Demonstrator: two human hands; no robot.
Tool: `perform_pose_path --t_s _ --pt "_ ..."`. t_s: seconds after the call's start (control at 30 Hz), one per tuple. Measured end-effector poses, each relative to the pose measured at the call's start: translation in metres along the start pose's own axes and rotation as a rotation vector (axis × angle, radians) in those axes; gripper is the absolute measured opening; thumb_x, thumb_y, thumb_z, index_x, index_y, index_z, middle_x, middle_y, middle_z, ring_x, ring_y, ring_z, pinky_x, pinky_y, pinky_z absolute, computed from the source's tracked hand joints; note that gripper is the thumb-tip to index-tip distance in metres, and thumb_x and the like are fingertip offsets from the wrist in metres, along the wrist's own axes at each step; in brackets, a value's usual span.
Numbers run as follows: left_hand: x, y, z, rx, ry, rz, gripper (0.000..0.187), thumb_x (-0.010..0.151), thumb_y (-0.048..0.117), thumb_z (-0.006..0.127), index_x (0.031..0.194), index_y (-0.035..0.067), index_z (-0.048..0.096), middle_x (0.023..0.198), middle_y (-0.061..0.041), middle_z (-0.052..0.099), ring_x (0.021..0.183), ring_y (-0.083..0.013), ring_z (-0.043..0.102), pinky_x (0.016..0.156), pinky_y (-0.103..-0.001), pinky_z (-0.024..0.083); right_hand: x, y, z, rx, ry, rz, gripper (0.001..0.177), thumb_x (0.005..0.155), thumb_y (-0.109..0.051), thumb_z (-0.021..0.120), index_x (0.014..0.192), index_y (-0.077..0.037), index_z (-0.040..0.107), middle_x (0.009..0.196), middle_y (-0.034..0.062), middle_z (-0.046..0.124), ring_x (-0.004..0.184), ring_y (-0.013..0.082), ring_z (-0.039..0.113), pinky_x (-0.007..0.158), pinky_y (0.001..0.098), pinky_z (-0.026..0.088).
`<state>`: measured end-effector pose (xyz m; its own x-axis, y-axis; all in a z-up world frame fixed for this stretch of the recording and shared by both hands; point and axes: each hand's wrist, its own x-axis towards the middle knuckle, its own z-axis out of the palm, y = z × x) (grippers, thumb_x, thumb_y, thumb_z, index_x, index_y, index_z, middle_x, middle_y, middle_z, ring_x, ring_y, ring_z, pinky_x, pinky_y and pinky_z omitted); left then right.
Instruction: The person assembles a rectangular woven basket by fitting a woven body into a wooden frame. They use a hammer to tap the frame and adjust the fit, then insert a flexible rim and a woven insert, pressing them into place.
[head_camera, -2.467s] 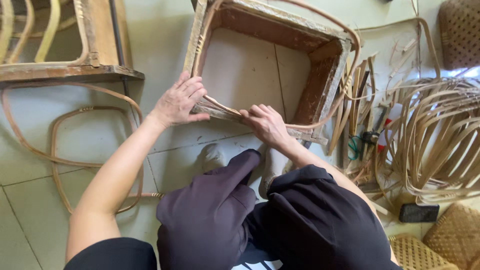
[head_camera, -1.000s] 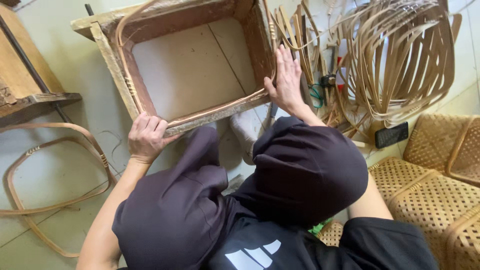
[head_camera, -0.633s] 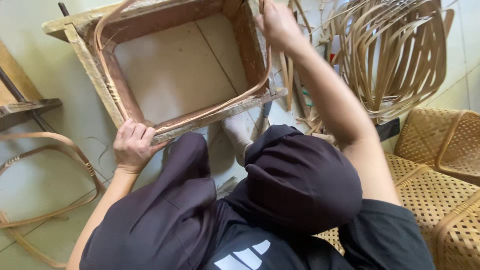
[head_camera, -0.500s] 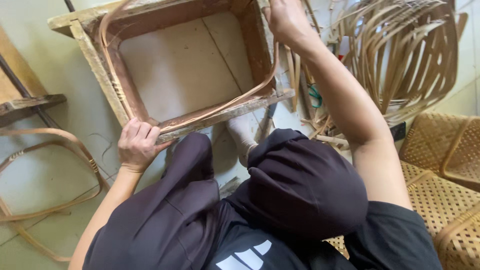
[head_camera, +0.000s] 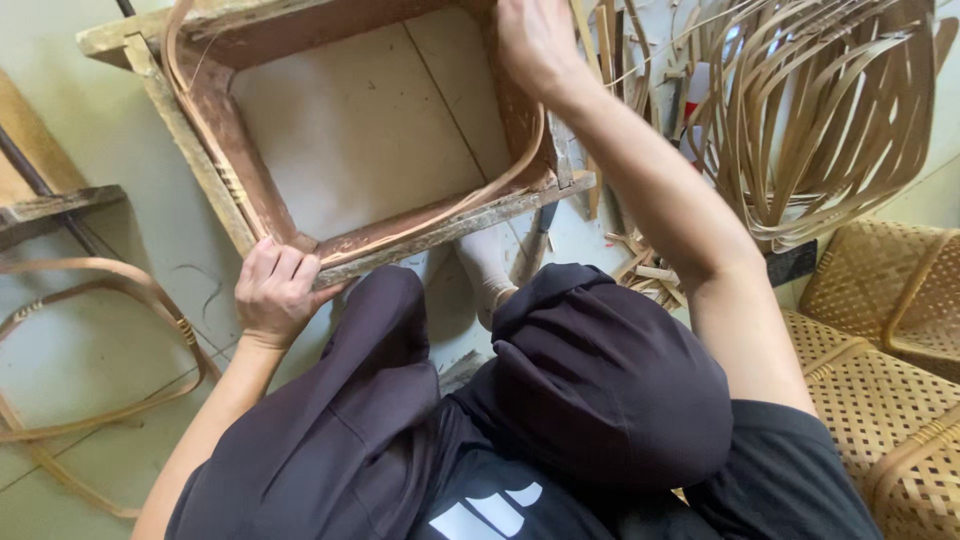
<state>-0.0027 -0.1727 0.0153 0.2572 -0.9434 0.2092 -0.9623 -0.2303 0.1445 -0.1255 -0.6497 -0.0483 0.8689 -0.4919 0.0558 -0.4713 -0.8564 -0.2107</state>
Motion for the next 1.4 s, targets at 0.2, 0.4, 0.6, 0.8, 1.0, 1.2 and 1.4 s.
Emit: perform_pose_path --t_s 0.2,0.4,0.6,0.8,1.0,1.2,1.4 --pt "-0.003 0.000 0.000 0.033 -0.020 0.000 0.044 0.088 0.058 0.072 0.087 0.014 0.069 0.088 -0.003 0.060 0.098 -0.0229 0.062 0.110 -0.041 0.051 -0.027 -0.019 -0.003 -0.094 -0.014 0.041 0.010 0.086 0.002 0.056 0.090 0.004 0.064 0.079 0.0250 0.069 0.067 0.0380 0.071 0.054 0.0449 0.057" --pt "-0.004 -0.001 0.000 0.012 -0.008 0.000 0.042 0.087 0.056 0.073 0.090 0.014 0.070 0.089 -0.003 0.060 0.099 -0.0226 0.062 0.111 -0.041 0.051 -0.027 -0.008 -0.001 -0.093 -0.197 0.190 0.017 0.102 -0.001 0.050 0.094 0.005 0.063 0.079 0.0253 0.068 0.064 0.0342 0.071 0.051 0.0427 0.057" --pt "-0.001 -0.002 -0.002 0.010 0.001 0.015 0.047 0.082 0.059 0.074 0.086 0.012 0.069 0.087 -0.004 0.059 0.098 -0.0249 0.062 0.107 -0.042 0.051 -0.042 0.005 -0.022 -0.064 -0.063 -0.006 0.028 0.104 -0.019 0.057 0.101 0.008 0.066 0.076 0.0252 0.068 0.062 0.0366 0.069 0.051 0.0449 0.056" --pt "0.000 0.001 -0.005 0.013 -0.009 0.012 0.046 0.085 0.058 0.075 0.087 0.013 0.068 0.088 -0.002 0.058 0.097 -0.0225 0.061 0.109 -0.042 0.052 -0.031 0.003 -0.005 -0.074 -0.094 0.109 0.021 0.102 -0.011 0.053 0.098 0.000 0.070 0.081 0.0236 0.069 0.069 0.0382 0.070 0.057 0.0481 0.056" --pt "-0.003 -0.001 -0.003 -0.011 -0.002 0.009 0.047 0.083 0.058 0.073 0.094 0.012 0.071 0.091 -0.004 0.060 0.102 -0.0249 0.062 0.110 -0.041 0.050 -0.035 -0.011 -0.006 0.002 0.002 -0.019 0.015 0.101 -0.007 0.057 0.101 0.002 0.069 0.081 0.0253 0.069 0.071 0.0417 0.070 0.058 0.0498 0.056" --pt "-0.005 -0.004 -0.001 -0.018 -0.011 0.011 0.047 0.085 0.059 0.070 0.091 0.012 0.070 0.089 -0.005 0.060 0.102 -0.0261 0.062 0.110 -0.042 0.050 -0.040 -0.012 -0.011 -0.037 -0.046 0.013 0.014 0.101 -0.008 0.056 0.108 0.002 0.065 0.081 0.0245 0.069 0.071 0.0423 0.070 0.056 0.0497 0.056" --pt "-0.001 -0.004 -0.003 0.001 -0.030 0.010 0.050 0.076 0.060 0.073 0.089 0.012 0.070 0.086 -0.003 0.059 0.100 -0.0253 0.062 0.108 -0.041 0.051 -0.037 -0.020 -0.046 -0.204 -0.157 0.076 0.039 0.105 -0.034 0.064 0.115 0.003 0.058 0.072 0.0192 0.067 0.062 0.0375 0.068 0.052 0.0478 0.055"
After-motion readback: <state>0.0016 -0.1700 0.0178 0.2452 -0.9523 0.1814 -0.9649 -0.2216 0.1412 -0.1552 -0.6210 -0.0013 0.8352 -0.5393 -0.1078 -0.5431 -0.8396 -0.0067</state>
